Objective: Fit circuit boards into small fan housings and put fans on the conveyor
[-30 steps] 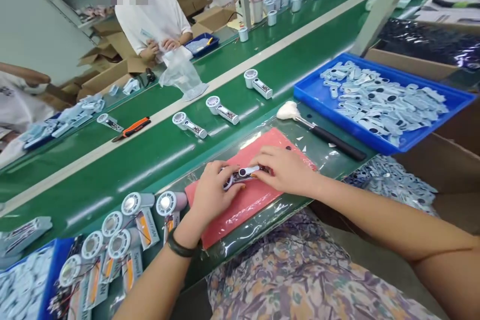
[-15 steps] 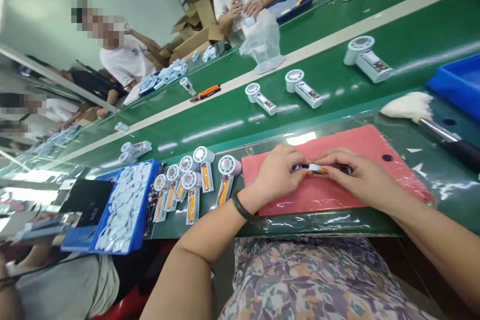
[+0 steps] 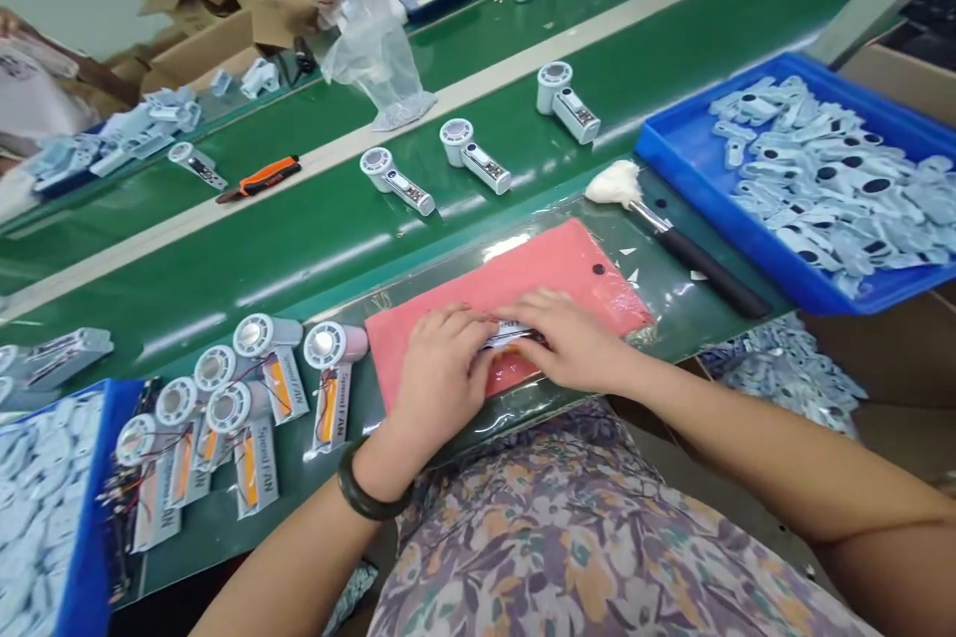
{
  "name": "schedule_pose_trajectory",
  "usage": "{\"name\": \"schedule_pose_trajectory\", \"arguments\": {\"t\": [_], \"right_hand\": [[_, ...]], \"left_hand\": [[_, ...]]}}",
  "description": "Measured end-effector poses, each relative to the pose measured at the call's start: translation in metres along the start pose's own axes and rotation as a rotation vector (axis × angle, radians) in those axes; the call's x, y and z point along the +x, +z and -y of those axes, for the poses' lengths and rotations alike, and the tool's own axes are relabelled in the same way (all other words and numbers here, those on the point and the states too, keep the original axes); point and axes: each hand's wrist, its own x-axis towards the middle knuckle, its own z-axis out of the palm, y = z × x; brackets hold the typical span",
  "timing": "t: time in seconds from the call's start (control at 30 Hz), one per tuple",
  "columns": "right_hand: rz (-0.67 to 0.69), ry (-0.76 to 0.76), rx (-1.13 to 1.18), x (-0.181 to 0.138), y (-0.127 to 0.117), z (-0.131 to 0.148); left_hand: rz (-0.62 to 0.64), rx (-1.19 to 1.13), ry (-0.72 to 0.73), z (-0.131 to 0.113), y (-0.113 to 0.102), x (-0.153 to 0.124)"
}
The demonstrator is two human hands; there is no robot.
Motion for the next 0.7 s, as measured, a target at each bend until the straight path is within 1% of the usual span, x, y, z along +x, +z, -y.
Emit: {"name": "schedule_pose_trajectory", "arguments": {"t": [0.13, 0.27, 0.37, 0.47, 0.53, 0.6, 0.67, 0.7], "right_hand": [[0.003, -0.069, -0.067, -0.003, 0.002, -0.001], [-0.011, -0.067, -0.165, -0.003, 0.006, -0.002], [-0.044, -0.077, -0.130, -0.002, 0.010, -0.002], [-0.119, -0.113, -0.061, -0.005, 0.007, -0.004], [-0.217, -0.122, -0.110, -0.012, -0.006, -0.013], [-0.367, -0.068, -0.277, -0.024, -0.033, -0.032], [-0.521, 0.085, -0.490, -0.044, -0.070, -0.058], [-0.546, 0.201, -0.590, -0.055, -0.091, -0.072]], "left_hand": [[-0.004, 0.049, 0.037, 0.000, 0.000, 0.000], [-0.016, 0.103, 0.045, 0.000, 0.001, 0.001], [0.059, 0.179, 0.059, -0.004, -0.002, 0.003], [0.142, 0.341, 0.103, 0.000, -0.015, 0.011], [0.197, 0.428, 0.146, 0.016, -0.031, 0.022], [0.216, 0.516, 0.153, 0.045, -0.054, 0.039], [0.186, 0.633, 0.090, 0.083, -0.079, 0.061], [0.170, 0.686, 0.029, 0.103, -0.091, 0.073]]}}
